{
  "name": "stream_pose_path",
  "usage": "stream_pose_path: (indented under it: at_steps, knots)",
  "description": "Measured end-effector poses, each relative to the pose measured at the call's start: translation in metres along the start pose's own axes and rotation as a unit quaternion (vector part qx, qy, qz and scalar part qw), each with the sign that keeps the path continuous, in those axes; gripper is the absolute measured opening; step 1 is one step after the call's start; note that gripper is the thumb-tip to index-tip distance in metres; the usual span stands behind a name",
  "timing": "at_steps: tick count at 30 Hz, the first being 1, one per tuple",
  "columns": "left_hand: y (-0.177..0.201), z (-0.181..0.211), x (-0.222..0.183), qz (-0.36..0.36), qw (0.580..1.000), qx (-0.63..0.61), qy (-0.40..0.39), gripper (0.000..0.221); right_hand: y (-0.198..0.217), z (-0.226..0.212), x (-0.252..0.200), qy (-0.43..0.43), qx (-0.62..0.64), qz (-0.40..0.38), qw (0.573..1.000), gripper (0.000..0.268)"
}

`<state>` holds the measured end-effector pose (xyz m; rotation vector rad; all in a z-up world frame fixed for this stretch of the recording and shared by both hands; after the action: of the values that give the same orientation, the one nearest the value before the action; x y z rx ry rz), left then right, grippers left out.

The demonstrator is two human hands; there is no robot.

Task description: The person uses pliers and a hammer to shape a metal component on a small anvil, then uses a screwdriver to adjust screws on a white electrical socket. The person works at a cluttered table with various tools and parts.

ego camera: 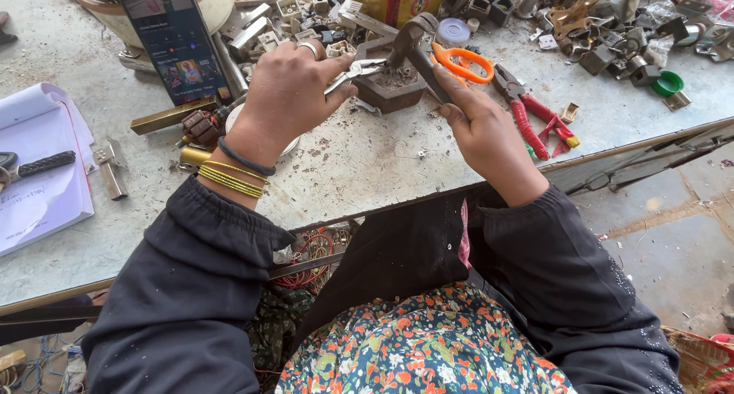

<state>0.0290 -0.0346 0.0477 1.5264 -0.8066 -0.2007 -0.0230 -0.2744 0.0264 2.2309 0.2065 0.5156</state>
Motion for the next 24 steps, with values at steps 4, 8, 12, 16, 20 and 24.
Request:
stream_pose_path:
  at_steps: [4,8,12,16,20,24]
  knots:
    - [0.004,-0.002,0.002,0.023,0.999,-0.029,0.004,0.033,-0.001,0.017,-0.004,-0.059,0.042,-0.021,0.997,0.05]
    - [0.004,-0.011,-0.001,0.006,0.996,-0.087,0.023,0.031,-0.001,0.016,-0.007,-0.027,0.033,-0.004,0.999,0.048]
    - [0.002,-0.014,-0.002,-0.017,0.992,-0.116,0.051,0.031,0.007,0.015,-0.009,-0.041,0.044,0.004,0.998,0.048]
    - [0.003,-0.012,-0.002,0.001,0.994,-0.1,0.039,0.031,0.031,-0.003,-0.012,0.055,0.022,0.087,0.994,0.039]
    - [0.005,-0.011,-0.004,0.012,0.995,-0.098,0.031,0.03,0.025,-0.014,-0.006,0.071,-0.016,0.094,0.993,0.047]
    - [0.008,-0.008,0.002,-0.001,0.998,-0.055,0.031,0.03,0.016,-0.016,0.006,0.03,-0.112,-0.004,0.993,0.048]
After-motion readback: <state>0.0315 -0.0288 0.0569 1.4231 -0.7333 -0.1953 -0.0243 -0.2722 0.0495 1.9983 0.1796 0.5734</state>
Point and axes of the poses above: each hand's wrist, its own x-axis towards the middle knuckle, its own y-axis out of the back of the hand, z = x × y, the point moved 7 cm from there along x, towards the middle knuckle, and after that the axes turned 8 degrees about -z, right-handed, at the moved point
